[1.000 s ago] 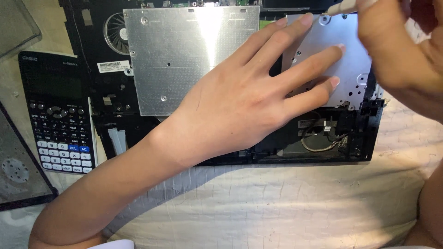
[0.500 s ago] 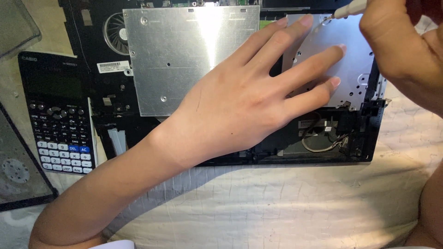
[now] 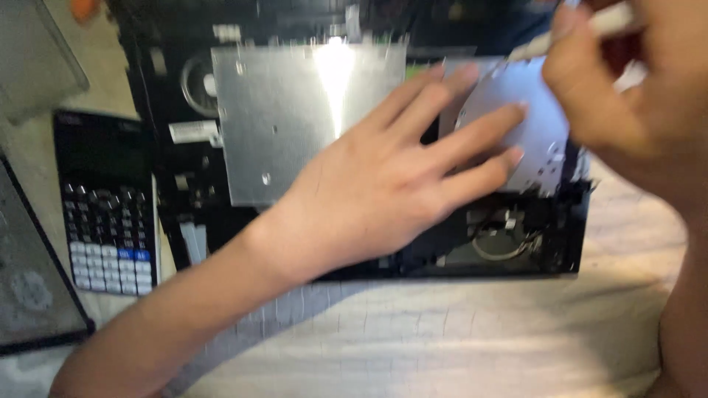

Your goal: Disassembling internal components of a laptop, specifically removing and repositioning the optical drive using a prying tool.

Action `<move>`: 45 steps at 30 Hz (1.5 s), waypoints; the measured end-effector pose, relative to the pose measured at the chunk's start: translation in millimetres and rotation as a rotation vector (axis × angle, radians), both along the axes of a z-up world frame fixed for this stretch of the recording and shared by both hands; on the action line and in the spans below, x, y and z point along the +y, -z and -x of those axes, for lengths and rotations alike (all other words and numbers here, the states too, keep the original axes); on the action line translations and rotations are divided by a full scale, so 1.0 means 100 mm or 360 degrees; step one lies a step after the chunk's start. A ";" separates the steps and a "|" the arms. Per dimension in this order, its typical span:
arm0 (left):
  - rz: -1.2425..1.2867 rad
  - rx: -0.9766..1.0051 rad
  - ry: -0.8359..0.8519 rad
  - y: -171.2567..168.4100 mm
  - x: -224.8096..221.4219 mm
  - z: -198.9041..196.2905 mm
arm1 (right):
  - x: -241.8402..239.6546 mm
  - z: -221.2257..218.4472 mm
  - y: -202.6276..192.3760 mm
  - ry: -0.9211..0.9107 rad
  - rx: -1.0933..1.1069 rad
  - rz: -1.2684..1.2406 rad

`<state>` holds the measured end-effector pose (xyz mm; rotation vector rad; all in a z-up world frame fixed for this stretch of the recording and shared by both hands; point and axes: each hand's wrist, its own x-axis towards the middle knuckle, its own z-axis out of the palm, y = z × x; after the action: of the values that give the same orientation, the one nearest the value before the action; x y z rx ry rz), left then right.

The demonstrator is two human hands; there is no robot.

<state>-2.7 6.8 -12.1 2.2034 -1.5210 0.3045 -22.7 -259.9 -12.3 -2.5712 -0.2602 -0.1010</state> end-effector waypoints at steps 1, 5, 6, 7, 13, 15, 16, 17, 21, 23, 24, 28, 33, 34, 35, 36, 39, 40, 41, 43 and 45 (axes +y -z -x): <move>-0.0002 -0.0050 -0.0037 0.00 -0.01 -0.01 | 0.13 -0.08 -0.16 -0.0127 0.0014 -0.0019; -0.0036 -0.0065 -0.0070 0.01 0.00 0.02 | 0.29 -0.10 -0.32 -0.0232 0.0146 -0.0060; -0.0035 -0.0069 -0.0071 0.01 0.00 0.02 | 0.28 -0.10 -0.33 -0.0232 0.0142 -0.0058; -0.0042 -0.0082 -0.0070 0.01 0.01 0.02 | 0.28 -0.11 -0.34 -0.0260 0.0131 -0.0029; -0.0013 -0.0104 -0.0084 0.03 0.00 0.04 | 0.21 -0.11 -0.36 -0.0449 0.0034 0.0085; -0.0025 -0.0102 -0.0081 0.04 0.01 0.05 | 0.19 -0.12 -0.38 -0.0500 -0.0009 0.0129; -0.0021 -0.0111 -0.0075 0.05 0.01 0.05 | 0.18 -0.13 -0.41 -0.0546 -0.0049 0.0203; -0.0018 -0.0120 -0.0068 0.05 0.01 0.05 | 0.17 -0.14 -0.43 -0.0591 -0.0089 0.0278; -0.0041 -0.0124 -0.0054 0.04 0.01 0.07 | 0.21 -0.14 -0.46 -0.0643 -0.0234 0.0392; -0.0013 -0.0125 -0.0039 0.03 0.01 0.06 | 0.23 -0.16 -0.48 -0.0552 -0.0243 0.0610; -0.0007 -0.0142 -0.0036 0.03 0.01 0.06 | 0.29 -0.17 -0.57 -0.0546 -0.0259 0.0619; -0.0011 -0.0177 -0.0059 0.04 0.00 0.07 | 0.46 -0.22 -0.79 -0.0556 0.0087 0.0577; 0.0048 -0.0191 -0.0043 -0.01 0.01 0.08 | 0.51 -0.24 -0.89 -0.0491 0.0135 0.0654; 0.0050 -0.0176 -0.0041 -0.01 0.01 0.08 | 0.51 -0.24 -0.88 -0.0464 0.0067 0.0691; 0.0053 -0.0161 -0.0039 -0.02 0.01 0.08 | 0.50 -0.24 -0.87 -0.0437 -0.0001 0.0728; 0.0061 -0.0165 -0.0037 -0.02 0.02 0.07 | 0.51 -0.24 -0.85 -0.0434 -0.0003 0.0736; 0.0095 -0.0143 -0.0035 -0.01 0.01 0.08 | 0.57 -0.21 -0.86 -0.0250 -0.0083 0.0875; 0.0087 -0.0130 -0.0034 -0.01 0.02 0.08 | 0.62 -0.20 -0.92 -0.0215 0.0116 0.0762; 0.0078 -0.0116 -0.0034 0.00 0.03 0.08 | 0.68 -0.19 -0.99 -0.0182 0.0315 0.0645; 0.0086 -0.0115 -0.0039 0.00 0.03 0.08 | 0.64 -0.17 -1.00 -0.0177 0.0378 0.0606; 0.0091 -0.0112 -0.0051 0.00 0.04 0.08 | 0.60 -0.17 -0.95 -0.0180 0.0443 0.0566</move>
<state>-10.4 10.9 -12.3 2.1957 -1.4956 0.4344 -5.9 -199.4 82.6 -2.8690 -0.3421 0.3746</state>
